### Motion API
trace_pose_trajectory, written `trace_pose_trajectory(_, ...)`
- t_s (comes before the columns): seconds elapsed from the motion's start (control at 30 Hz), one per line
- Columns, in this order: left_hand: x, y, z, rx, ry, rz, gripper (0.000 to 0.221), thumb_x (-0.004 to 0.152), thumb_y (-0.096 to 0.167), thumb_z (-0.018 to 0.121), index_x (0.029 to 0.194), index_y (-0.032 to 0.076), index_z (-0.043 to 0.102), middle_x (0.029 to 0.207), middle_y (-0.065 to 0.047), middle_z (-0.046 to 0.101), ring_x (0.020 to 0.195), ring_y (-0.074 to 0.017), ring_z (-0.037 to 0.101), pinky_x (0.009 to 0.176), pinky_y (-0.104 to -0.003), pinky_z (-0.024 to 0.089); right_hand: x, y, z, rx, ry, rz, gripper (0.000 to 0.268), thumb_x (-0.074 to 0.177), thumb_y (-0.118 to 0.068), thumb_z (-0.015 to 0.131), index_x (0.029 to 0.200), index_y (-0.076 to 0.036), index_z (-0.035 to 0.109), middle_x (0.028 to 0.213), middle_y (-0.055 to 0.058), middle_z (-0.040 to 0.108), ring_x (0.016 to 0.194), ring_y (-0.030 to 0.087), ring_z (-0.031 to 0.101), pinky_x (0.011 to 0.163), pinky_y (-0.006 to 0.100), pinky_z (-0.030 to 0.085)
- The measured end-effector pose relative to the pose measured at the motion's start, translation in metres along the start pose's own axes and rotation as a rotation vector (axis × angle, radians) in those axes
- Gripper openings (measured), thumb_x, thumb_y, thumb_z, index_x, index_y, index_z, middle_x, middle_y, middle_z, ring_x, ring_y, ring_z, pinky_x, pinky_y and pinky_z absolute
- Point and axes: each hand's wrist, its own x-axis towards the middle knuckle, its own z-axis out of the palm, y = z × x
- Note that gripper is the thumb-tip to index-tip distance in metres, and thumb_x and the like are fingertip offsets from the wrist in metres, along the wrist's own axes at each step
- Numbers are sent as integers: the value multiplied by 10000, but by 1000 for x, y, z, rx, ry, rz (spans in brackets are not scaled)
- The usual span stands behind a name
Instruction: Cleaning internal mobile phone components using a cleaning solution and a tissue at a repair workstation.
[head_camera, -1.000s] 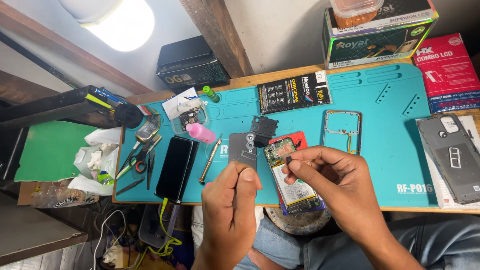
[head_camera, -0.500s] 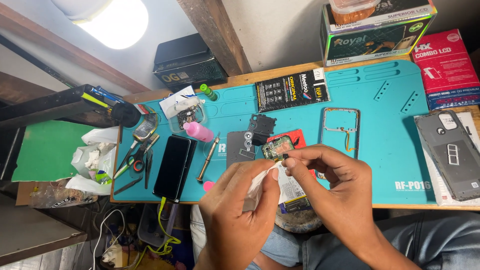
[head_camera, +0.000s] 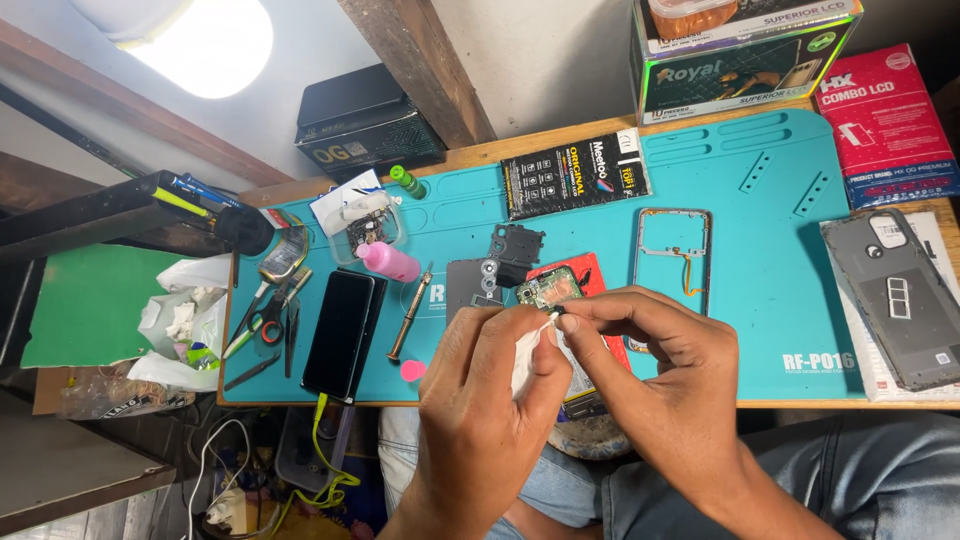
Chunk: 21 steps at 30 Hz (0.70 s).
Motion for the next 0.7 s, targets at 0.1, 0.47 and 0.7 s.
trace_pose_trajectory(0.1,1,1,1,3,-3,2,303,828,-85,761,1105,-24,656,985,-123,704,788,-235,660,690,-345,581,0,0,-1,-19,3,-13,140,843,59,794,982,56,803,919,101,825,753,113,699,721,218,598)
trace_pose_trajectory(0.47,2,-1,-2,-14,-65,1,302,862,-79,752,1132,-21,628,964,-117,656,771,-221,613,658,-341,541,-3,-7,-4,-179,-21,-138,217,812,49,811,1028,31,801,966,94,822,767,134,725,687,233,577)
trace_pose_trajectory(0.7,3,-3,-6,-42,-48,-85,253,818,-54,740,1046,4,648,892,-90,692,675,-185,639,587,-313,558,-5,-5,-1,-365,-44,-476,243,808,95,820,1040,76,748,1021,151,788,820,238,734,729,330,601)
